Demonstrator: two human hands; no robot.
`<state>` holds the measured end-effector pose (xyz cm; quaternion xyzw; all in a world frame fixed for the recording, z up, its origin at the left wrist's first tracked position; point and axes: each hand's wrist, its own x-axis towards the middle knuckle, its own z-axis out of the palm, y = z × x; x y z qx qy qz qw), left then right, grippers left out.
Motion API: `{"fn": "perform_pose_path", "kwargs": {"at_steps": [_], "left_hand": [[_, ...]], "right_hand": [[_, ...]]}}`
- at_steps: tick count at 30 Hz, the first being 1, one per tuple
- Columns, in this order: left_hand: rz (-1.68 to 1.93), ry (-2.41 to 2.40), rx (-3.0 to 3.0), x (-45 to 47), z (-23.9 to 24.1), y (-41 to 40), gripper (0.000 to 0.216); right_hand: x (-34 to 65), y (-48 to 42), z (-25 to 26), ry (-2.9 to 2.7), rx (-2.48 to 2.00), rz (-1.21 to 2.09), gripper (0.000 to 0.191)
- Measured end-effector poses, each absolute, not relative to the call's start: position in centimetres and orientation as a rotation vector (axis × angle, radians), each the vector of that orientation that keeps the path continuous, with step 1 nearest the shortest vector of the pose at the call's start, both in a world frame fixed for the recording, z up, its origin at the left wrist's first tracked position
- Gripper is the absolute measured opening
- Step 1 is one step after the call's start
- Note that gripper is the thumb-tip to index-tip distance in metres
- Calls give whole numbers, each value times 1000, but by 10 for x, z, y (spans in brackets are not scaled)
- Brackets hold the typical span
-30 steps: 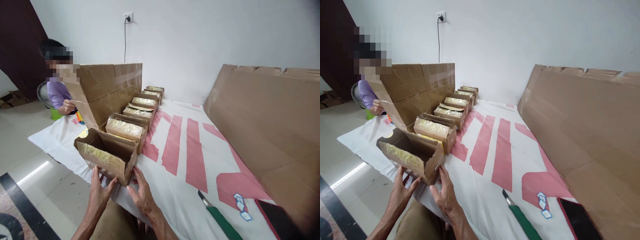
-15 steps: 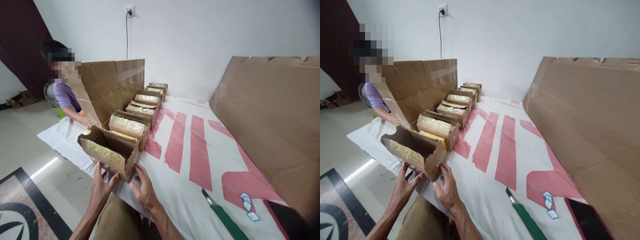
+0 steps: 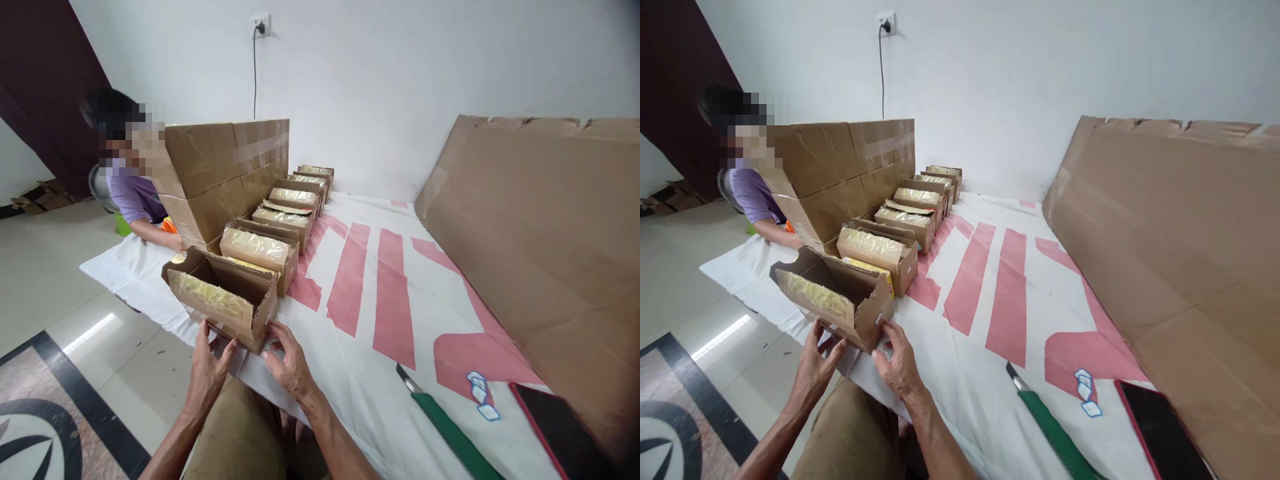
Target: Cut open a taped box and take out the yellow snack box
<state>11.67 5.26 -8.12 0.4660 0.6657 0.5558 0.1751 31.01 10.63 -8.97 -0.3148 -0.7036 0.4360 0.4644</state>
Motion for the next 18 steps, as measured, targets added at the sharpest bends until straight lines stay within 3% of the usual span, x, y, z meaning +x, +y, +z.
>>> {"fn": "perform_pose_path", "kwargs": {"at_steps": [11,16,18], "left_hand": [[1301,1981,1442,140,-105,4,79],[1326,1808,1923,180,-94,-17,39],[1312,1712,2109,195,-86,-12,32]], "right_hand": [[322,87,-60,-1610,-926,981,35],[412,55,-31,-1785,-1066,700,29],[466,41,-32,-1813,-1239,529,27]]}}
